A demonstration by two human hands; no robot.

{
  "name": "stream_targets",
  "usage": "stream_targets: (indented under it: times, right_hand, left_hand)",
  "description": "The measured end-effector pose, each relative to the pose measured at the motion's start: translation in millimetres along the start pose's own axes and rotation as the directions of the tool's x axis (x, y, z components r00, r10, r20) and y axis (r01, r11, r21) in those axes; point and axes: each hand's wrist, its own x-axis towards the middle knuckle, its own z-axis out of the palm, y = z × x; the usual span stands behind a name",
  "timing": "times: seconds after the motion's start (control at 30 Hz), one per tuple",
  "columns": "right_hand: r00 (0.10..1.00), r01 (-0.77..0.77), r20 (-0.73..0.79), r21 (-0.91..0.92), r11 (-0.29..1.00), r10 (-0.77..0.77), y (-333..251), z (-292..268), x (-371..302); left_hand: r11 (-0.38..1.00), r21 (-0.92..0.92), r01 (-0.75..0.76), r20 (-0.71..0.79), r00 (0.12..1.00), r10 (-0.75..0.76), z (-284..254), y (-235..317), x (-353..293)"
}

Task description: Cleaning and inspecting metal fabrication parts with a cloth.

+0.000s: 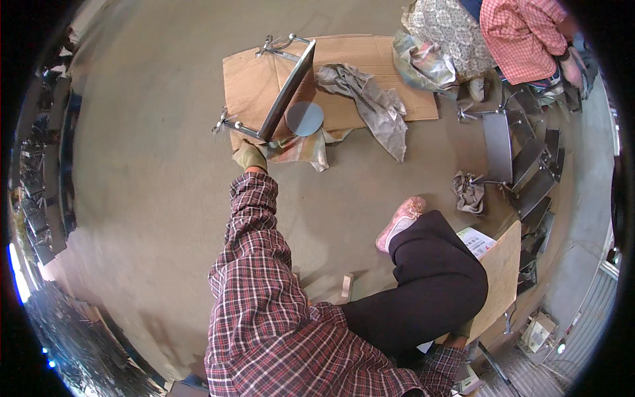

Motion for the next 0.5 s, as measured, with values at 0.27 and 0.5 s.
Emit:
stream_targets:
  times: [0.27, 0.5]
  right_hand:
    - [1.000, 0.014, -0.008, -0.027, 1.000, -0.014, -3.2, -2.0, 4.1]
    - [1.000, -0.018, -0.021, -0.057, 0.998, 0.017, -17.3, -8.7, 6.8]
  left_hand:
    - [0.998, 0.043, 0.042, 0.411, 0.910, -0.056, -13.0, -36.5, -9.9]
    - [0.935, -0.130, 0.331, 0.353, 0.896, -0.269, -46.8, -64.5, -60.0]
